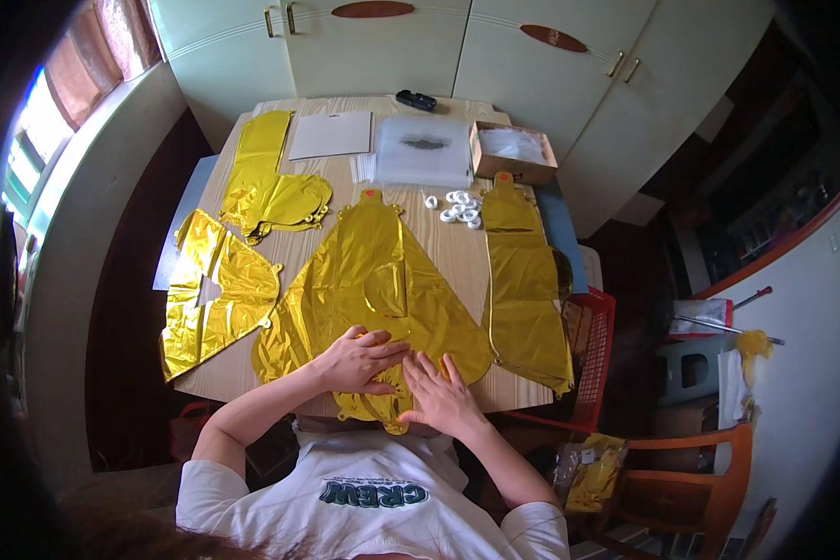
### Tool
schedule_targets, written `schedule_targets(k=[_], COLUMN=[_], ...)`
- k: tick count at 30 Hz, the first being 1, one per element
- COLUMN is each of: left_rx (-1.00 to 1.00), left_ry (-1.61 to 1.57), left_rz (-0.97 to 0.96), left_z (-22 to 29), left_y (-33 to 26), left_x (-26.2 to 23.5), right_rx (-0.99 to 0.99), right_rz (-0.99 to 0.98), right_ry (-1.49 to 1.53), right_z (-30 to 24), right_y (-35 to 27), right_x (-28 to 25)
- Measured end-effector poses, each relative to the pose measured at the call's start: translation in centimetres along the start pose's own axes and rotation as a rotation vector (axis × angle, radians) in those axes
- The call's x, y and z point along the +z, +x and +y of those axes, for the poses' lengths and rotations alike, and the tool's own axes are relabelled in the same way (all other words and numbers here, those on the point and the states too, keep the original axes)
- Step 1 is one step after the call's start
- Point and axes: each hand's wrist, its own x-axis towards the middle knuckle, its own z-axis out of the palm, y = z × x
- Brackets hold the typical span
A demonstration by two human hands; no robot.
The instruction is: Folding gold-colored foil packaging sheets at a table.
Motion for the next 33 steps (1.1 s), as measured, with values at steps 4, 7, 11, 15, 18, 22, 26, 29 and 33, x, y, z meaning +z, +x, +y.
schedule_targets(k=[4,7,11,15,18,22,26,29,33], left_rx=[-0.006,-0.01,-0.008,-0.017,-0.009,0.007,-0.016,-0.015,-0.031], left_ry=[-0.032,-0.028,-0.015,-0.04,-0.045,-0.06,-0.064,-0.086,-0.076], left_rz=[0.014,0.012,0.003,-0.018,-0.009,-0.003,-0.039,-0.054,-0.037], left_z=[0.1,0.1,0.0,0.1,0.1,-0.1,0.0,0.1,0.2], left_y=[0.1,0.0,0.0,0.0,-0.1,-0.1,0.1,0.1,-0.1], left_x=[-0.1,-0.1,0.0,0.0,0.0,0.2,-0.3,0.0,0.1], right_rx=[-0.009,-0.04,-0.075,-0.111,-0.157,-0.112,0.111,0.11,0.107], right_rz=[0.134,0.119,0.125,0.159,0.19,0.339,0.375,0.276,0.231], right_ry=[0.05,0.05,0.089,0.082,0.184,0.259,0.158,0.123,0.122], right_z=[-1.1,-1.6,-1.8,-1.9,-1.3,1.1,3.7,4.3,4.4], right_y=[-1.6,-2.3,-3.5,-4.3,-4.3,-1.7,2.4,3.5,3.6], right_x=[0.2,-0.7,-0.8,-0.5,-0.5,-1.0,-0.1,1.4,1.9])
